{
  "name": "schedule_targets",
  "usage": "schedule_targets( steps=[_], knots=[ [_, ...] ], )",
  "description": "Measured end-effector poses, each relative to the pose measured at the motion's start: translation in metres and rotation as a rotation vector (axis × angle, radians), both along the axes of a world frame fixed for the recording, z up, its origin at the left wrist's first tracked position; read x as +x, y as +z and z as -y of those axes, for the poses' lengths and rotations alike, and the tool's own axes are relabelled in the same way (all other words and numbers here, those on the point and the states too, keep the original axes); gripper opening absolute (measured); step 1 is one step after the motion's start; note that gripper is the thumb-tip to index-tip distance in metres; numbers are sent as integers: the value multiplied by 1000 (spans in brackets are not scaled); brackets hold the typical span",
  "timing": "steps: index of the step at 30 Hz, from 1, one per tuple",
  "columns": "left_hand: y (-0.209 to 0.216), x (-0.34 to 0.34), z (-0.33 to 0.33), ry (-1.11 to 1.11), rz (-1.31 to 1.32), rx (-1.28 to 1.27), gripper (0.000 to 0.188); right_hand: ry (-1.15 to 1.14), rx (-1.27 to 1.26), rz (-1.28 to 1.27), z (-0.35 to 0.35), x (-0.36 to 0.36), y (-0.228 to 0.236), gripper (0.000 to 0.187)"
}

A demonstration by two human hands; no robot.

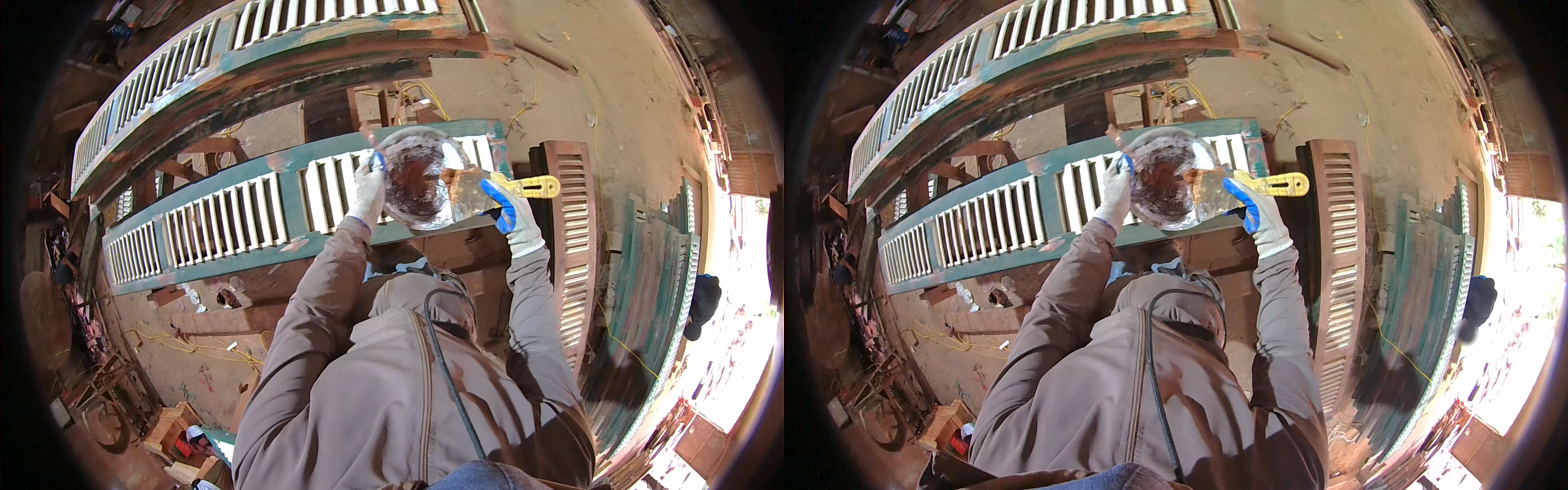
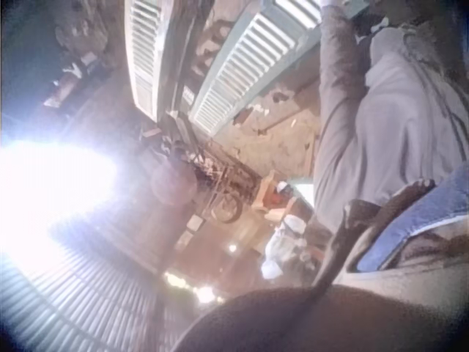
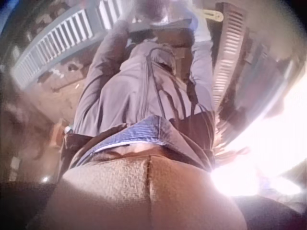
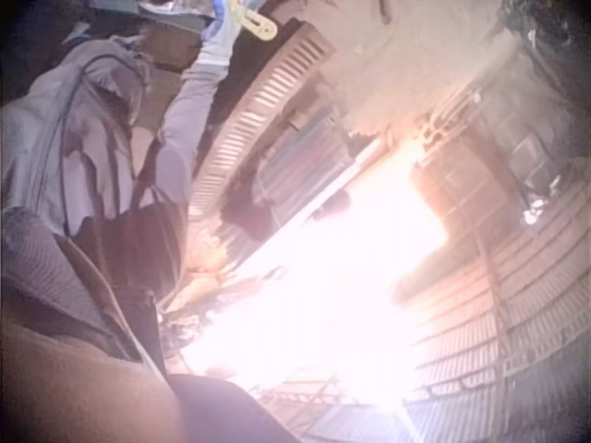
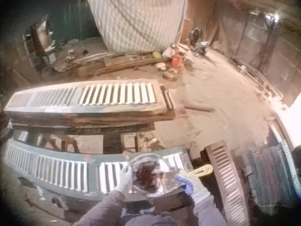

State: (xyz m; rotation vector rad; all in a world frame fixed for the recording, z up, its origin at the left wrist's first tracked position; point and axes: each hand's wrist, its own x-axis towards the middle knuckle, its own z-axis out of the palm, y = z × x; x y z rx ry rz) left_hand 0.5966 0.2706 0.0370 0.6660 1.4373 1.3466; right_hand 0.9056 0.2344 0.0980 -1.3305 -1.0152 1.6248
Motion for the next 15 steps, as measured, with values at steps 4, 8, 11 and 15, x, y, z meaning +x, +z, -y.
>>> schedule_targets(
  steps=[4, 8, 11, 15],
  knots=[
    [-25, -18, 11, -9, 37, 77, 25, -167, 234, 30, -16, 25, 38, 35],
    [-37, -41, 38, 88, 29, 9, 30, -144, 263, 336, -48, 53, 36, 35],
    [-48, -53, 47, 139, 129, -14, 32, 17, 690, 886, -77, 77, -22, 35],
    [-34, -53, 48, -9, 1, 49, 47, 346, 986, 1482, -113, 87, -69, 40]
  ],
)
